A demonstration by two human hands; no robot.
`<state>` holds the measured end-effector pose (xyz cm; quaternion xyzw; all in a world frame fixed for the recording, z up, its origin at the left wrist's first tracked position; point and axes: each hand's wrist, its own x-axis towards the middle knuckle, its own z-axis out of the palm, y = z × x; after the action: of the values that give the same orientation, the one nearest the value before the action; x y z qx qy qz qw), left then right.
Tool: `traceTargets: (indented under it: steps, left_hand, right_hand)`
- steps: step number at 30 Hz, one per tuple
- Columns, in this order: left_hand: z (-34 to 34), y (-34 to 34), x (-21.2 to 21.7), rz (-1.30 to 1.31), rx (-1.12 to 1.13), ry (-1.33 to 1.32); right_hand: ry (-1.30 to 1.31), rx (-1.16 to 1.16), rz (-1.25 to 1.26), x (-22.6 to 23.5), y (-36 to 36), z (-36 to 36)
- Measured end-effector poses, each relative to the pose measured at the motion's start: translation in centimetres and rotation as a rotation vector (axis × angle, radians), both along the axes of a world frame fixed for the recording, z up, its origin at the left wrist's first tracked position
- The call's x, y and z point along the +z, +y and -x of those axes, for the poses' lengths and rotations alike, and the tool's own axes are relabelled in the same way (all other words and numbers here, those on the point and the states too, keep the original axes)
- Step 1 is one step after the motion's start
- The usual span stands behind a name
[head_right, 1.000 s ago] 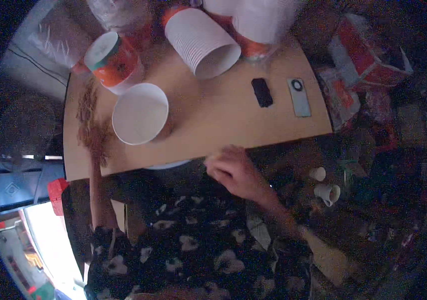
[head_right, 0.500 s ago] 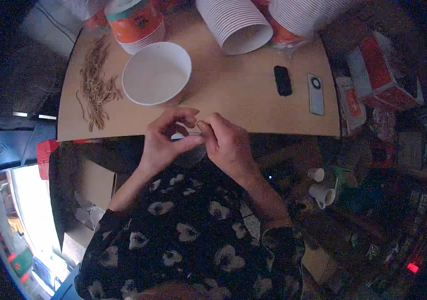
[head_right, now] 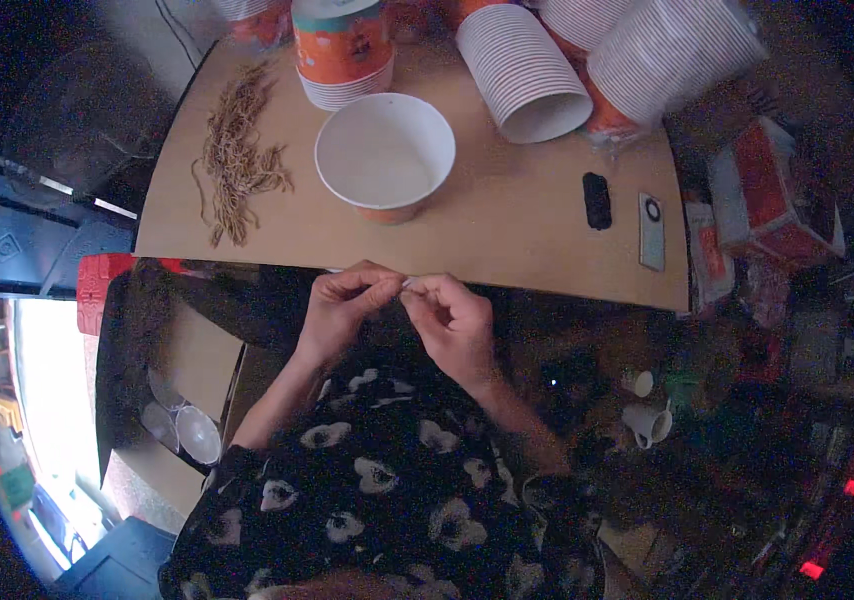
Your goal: Tying rubber bands around paper bowls for packaging.
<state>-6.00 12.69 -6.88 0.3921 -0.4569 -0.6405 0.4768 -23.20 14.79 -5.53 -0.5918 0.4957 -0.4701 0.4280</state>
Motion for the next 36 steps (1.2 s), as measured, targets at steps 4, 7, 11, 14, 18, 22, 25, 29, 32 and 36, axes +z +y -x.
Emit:
traceTargets:
  steps: [4,7,11,14,18,22,25,29,32,36]
  left_hand:
    - [-0.2,0.2,-0.4,-0.069,0.004,0.077]
    - [-0.5,-0.2,0.0,-0.061,-0.019,0.096]
    - [-2.0,-2.3,1.6,0.123,0.019,-0.083]
    - [-3.6,-6.5,3.9,0.928,0.246,-0.832]
    - [-3.9,-9.1,4.6,1.083,0.193,-1.176]
    - [-3.4,-9.5,4.7,0.978,0.116,-0.954]
    - [-3.1,-9.1,5.8,0.864,0.053,-0.86]
    - [-2.8,-9.2,4.5,0.787,0.064,-0.738]
    - [-2.7,-8.8,5.2,0.694,0.039,-0.715]
    - [-2.4,-8.8,5.5,0.703,0.032,-0.678]
  right_hand:
    - [-0.079,-0.091,0.023,-0.7,0.0,-1.0]
    - [-0.051,-0.053,0.003,-0.4,-0.2,-0.6]
    - [-0.085,-0.049,-0.006,0.0,-0.3,0.2]
    - [-0.196,-0.219,0.087,0.7,-1.0,0.1]
    - [-0.037,-0.255,0.229,1.4,-2.2,-1.3]
    - [-0.003,-0.267,0.285,0.0,-4.0,-2.3]
    - [-0.1,-0.222,0.197,-0.5,-4.8,-3.0]
    - [-0.139,-0.18,0.261,-1.9,-5.6,-3.7]
    - [-0.106,-0.194,0.27,-1.2,-5.5,-3.8]
    - [-0.113,-0.216,0.277,-1.8,-5.7,-3.6]
